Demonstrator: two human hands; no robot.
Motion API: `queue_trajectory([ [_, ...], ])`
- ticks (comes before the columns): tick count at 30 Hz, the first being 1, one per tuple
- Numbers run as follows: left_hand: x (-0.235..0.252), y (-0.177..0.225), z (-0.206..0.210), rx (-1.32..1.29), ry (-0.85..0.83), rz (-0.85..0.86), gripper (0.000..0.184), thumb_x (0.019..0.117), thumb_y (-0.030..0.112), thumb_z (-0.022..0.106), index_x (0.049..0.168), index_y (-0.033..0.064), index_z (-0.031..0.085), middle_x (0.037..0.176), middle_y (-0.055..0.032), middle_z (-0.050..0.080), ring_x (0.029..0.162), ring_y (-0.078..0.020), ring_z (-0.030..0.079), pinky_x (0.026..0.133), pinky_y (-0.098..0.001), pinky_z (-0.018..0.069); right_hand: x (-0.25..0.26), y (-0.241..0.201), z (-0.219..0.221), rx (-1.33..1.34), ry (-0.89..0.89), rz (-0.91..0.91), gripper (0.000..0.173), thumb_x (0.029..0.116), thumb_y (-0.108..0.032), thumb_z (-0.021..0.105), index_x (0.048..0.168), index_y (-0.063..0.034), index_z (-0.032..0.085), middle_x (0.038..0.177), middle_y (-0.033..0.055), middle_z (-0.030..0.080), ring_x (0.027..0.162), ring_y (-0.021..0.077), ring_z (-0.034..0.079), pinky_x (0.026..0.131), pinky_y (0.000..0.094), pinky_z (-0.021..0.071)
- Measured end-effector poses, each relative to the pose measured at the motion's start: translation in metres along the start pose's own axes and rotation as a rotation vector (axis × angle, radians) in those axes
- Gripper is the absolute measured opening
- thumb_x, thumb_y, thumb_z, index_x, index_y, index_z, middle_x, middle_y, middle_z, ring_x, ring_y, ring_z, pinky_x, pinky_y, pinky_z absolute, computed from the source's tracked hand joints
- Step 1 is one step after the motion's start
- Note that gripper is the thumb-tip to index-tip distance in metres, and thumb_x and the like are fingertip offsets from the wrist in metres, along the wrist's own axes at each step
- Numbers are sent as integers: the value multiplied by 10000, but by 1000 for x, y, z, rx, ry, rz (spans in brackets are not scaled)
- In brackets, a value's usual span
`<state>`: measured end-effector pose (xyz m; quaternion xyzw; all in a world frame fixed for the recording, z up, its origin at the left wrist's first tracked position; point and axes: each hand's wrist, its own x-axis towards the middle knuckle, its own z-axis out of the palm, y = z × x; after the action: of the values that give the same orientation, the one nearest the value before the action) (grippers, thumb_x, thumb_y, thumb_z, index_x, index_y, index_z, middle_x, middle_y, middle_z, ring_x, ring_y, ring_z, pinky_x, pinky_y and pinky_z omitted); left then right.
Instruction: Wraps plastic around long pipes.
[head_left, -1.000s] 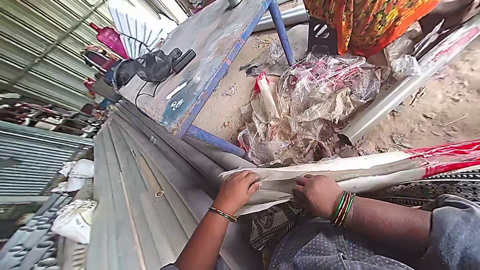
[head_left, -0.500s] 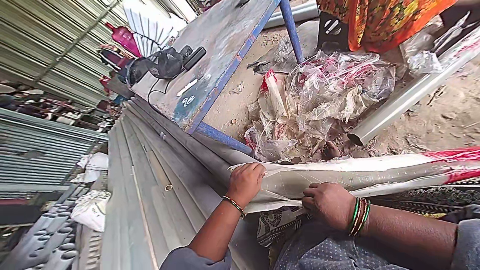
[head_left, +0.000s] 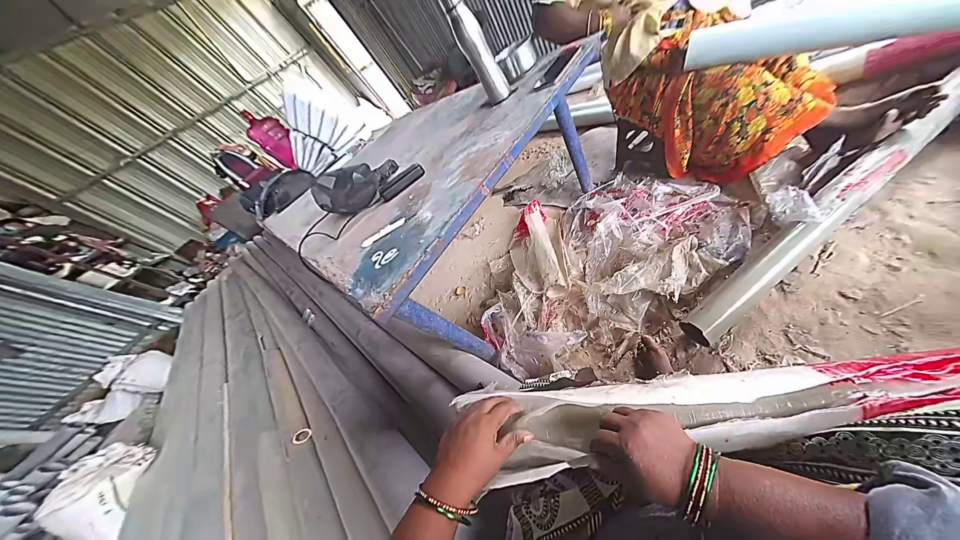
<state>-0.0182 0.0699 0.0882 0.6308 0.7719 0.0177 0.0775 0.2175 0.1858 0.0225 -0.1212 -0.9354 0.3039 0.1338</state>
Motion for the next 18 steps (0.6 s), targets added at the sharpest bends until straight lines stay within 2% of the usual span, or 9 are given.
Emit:
queue_trajectory([
  [3,1,1,8,-28,-25,-73,431,904,369,760,1213,69,746,1282,-150,702,1238,-372,636,1042,-620,459,10,-14,-6,52,-189,75,315,1049,-233,560,1157,26,703,1166,255,696,1145,447,653,886,593,526],
  [6,10,-2,6,-43,-81,-112,448,919,382,750,1243,73,731,1313,-141,689,1272,-348,618,1093,-578,432,22,-23,-13,53,-280,150,352,1079,-251,512,1261,10,663,1266,249,662,1232,436,610,961,591,496],
  [10,8,-7,6,-82,-135,-116,409,972,347,689,1290,91,712,1356,-121,668,1310,-326,593,1119,-558,412,31,-28,-11,59,-290,200,379,1086,-290,494,1259,-3,671,1238,243,678,1217,431,619,987,595,478],
  [13,0,-11,15,-118,-27,-48,342,986,270,658,1260,80,734,1325,-127,688,1281,-328,620,1107,-549,435,43,-37,-14,40,-370,255,388,1096,-297,473,1293,-12,647,1283,243,656,1251,438,594,985,621,466],
  [18,-7,-9,25,-103,121,34,279,983,185,635,1188,49,767,1255,-146,722,1228,-345,657,1078,-535,471,63,-58,-13,8,-429,294,369,1074,-251,518,1295,25,623,1353,249,612,1287,449,564,984,641,460],
])
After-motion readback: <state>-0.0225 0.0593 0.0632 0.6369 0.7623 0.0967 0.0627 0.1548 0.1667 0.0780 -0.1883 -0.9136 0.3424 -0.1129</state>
